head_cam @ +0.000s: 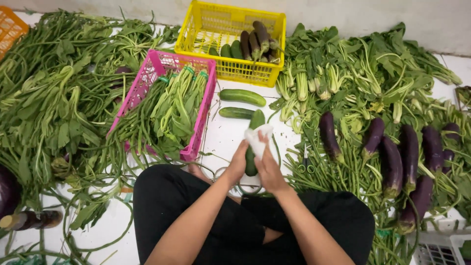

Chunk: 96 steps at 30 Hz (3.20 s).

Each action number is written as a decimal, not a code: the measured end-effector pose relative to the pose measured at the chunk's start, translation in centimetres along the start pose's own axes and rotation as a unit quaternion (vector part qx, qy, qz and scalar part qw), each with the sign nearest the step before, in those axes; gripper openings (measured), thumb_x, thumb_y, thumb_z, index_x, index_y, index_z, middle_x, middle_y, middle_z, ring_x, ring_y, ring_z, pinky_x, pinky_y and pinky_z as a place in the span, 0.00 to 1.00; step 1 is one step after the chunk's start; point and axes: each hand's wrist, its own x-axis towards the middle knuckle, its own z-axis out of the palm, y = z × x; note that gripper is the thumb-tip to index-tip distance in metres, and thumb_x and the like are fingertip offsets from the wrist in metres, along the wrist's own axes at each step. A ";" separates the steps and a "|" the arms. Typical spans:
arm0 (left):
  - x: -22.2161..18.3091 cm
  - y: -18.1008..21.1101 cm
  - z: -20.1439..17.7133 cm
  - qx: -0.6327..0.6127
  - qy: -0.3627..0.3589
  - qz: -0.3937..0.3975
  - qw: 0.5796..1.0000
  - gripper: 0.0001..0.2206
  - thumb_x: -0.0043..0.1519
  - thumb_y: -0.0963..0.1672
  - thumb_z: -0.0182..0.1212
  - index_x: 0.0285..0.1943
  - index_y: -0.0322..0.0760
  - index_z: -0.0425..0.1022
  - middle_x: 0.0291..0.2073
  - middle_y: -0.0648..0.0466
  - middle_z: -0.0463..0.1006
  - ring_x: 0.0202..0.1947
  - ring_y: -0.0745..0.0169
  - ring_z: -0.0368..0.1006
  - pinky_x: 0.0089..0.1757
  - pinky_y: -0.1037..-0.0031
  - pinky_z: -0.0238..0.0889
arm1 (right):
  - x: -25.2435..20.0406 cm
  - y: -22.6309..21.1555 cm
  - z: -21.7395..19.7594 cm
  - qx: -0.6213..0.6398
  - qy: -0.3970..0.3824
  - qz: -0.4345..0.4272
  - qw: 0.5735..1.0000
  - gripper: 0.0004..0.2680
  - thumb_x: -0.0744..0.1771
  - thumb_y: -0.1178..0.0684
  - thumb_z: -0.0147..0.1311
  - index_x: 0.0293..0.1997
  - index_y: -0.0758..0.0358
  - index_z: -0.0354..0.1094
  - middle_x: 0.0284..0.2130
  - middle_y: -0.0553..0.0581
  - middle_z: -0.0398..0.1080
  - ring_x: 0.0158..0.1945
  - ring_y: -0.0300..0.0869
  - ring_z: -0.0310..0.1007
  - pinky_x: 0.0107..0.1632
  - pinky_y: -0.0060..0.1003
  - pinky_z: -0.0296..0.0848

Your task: Cleaning and sorting cucumbers by wiping them with a cloth while sitting on the floor surrounded by various vegetables.

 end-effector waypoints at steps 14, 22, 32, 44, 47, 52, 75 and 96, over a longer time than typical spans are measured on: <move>0.3 -3.4 0.1 0.072 -0.066 0.067 0.993 0.25 0.74 0.52 0.38 0.74 0.31 0.58 0.71 0.37 0.59 0.73 0.46 0.50 0.70 0.52 0.34 | 1.3 1.4 -1.1 -0.008 0.007 0.050 0.999 0.24 0.73 0.49 0.34 0.77 0.68 0.31 0.77 0.70 0.30 0.78 0.61 0.23 0.76 0.52 0.25; -0.7 -4.3 0.9 0.081 -0.099 0.012 0.992 0.27 0.74 0.55 0.41 0.74 0.35 0.58 0.70 0.41 0.61 0.72 0.46 0.53 0.69 0.53 0.38 | 1.9 3.8 -3.5 0.060 0.050 0.123 0.989 0.25 0.73 0.44 0.33 0.79 0.64 0.29 0.77 0.63 0.32 0.79 0.49 0.30 0.77 0.45 0.27; 3.3 -5.3 -1.3 -0.047 0.017 0.020 0.999 0.28 0.71 0.55 0.46 0.72 0.34 0.58 0.59 0.42 0.66 0.57 0.56 0.66 0.62 0.66 0.55 | -3.1 -2.3 -1.2 -0.076 -0.112 -0.027 0.990 0.22 0.72 0.51 0.34 0.78 0.63 0.40 0.77 0.63 0.32 0.78 0.61 0.21 0.75 0.50 0.29; 0.3 -4.9 0.2 0.094 -0.094 -0.002 0.991 0.25 0.74 0.55 0.37 0.72 0.37 0.59 0.65 0.41 0.63 0.68 0.50 0.56 0.67 0.54 0.42 | 1.9 3.2 -3.2 0.032 0.058 0.146 0.987 0.24 0.73 0.44 0.35 0.79 0.62 0.35 0.77 0.58 0.37 0.79 0.45 0.34 0.77 0.42 0.31; 0.5 -4.1 -0.2 0.066 -0.064 0.002 0.996 0.24 0.74 0.54 0.38 0.69 0.35 0.62 0.61 0.42 0.65 0.63 0.53 0.58 0.65 0.57 0.47 | 0.5 1.2 -1.6 0.032 0.028 0.106 0.993 0.24 0.73 0.47 0.35 0.78 0.66 0.36 0.77 0.65 0.33 0.78 0.51 0.28 0.77 0.47 0.28; 3.0 -5.2 -1.8 -0.063 0.005 -0.046 0.997 0.24 0.70 0.57 0.45 0.61 0.40 0.72 0.47 0.53 0.74 0.48 0.60 0.66 0.56 0.67 0.55 | -3.3 -5.2 -1.1 0.002 -0.082 0.037 0.996 0.23 0.72 0.52 0.31 0.77 0.70 0.34 0.76 0.71 0.27 0.77 0.62 0.18 0.74 0.53 0.26; 3.0 -6.0 -1.5 0.007 -0.054 0.056 0.997 0.21 0.74 0.55 0.38 0.61 0.37 0.66 0.46 0.47 0.70 0.51 0.59 0.65 0.59 0.63 0.55 | -4.1 -4.3 -0.7 -0.048 -0.062 -0.053 0.996 0.20 0.72 0.54 0.35 0.76 0.65 0.45 0.77 0.64 0.33 0.77 0.61 0.21 0.74 0.54 0.24; 2.0 -3.2 -1.1 0.135 -0.078 0.076 0.985 0.25 0.64 0.58 0.41 0.57 0.38 0.64 0.49 0.50 0.72 0.51 0.59 0.66 0.57 0.64 0.60 | -3.3 -6.9 -1.1 -0.042 -0.062 0.035 0.997 0.21 0.70 0.54 0.37 0.75 0.63 0.47 0.78 0.56 0.37 0.81 0.51 0.20 0.76 0.50 0.36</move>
